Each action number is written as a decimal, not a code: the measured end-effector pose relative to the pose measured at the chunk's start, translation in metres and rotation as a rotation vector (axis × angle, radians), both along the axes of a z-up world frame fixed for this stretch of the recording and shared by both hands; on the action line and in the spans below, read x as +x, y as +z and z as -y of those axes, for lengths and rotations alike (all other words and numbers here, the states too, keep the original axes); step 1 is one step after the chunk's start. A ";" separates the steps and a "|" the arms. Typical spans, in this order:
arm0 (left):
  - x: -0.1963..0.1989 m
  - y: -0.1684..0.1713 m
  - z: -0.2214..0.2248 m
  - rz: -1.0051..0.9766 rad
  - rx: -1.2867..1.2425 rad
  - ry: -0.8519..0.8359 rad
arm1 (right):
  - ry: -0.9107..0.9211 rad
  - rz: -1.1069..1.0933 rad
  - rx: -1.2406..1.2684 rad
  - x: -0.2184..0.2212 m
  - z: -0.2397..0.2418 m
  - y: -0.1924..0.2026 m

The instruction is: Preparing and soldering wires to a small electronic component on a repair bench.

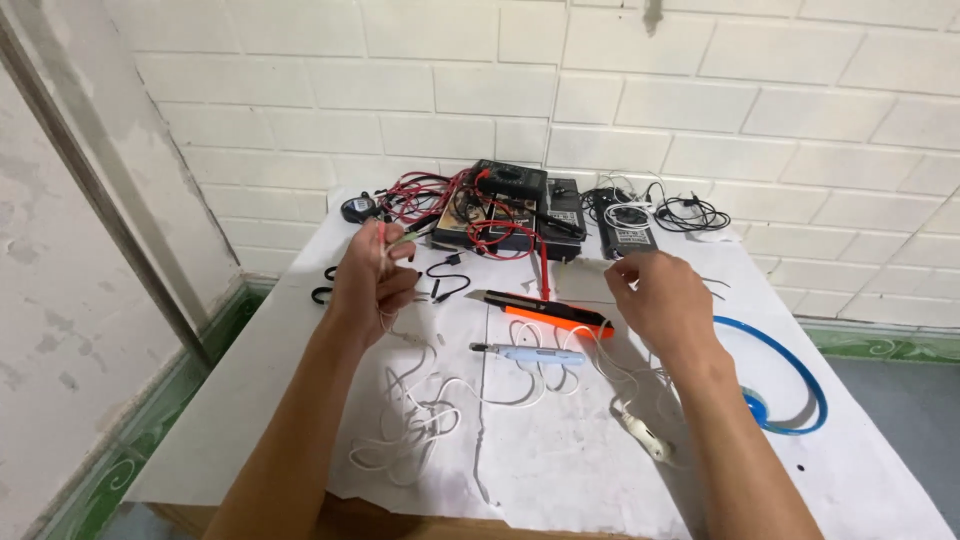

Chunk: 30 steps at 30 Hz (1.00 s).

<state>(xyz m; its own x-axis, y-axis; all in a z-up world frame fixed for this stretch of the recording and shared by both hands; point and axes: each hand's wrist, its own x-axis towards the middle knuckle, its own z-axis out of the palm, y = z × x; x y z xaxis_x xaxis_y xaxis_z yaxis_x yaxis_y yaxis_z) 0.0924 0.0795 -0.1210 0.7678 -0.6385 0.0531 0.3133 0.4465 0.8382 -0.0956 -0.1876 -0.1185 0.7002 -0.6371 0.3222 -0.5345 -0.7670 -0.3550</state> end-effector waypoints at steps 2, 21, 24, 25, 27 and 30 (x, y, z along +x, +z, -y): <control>-0.002 0.005 0.000 0.039 0.042 0.045 | -0.001 0.041 -0.025 -0.003 -0.004 0.002; -0.029 -0.008 0.003 0.822 0.500 0.258 | 0.009 -0.184 0.154 0.092 -0.011 -0.022; 0.000 -0.033 0.022 0.722 0.311 0.155 | 0.012 -0.204 0.111 0.117 0.004 -0.048; -0.006 -0.029 0.020 0.716 0.312 0.161 | 0.018 -0.209 0.109 0.118 0.008 -0.045; -0.019 -0.022 0.017 0.551 0.246 0.099 | 0.107 -0.013 0.247 0.118 0.013 -0.042; -0.028 -0.020 0.022 0.524 0.223 0.049 | 0.201 0.315 1.179 0.094 0.004 -0.013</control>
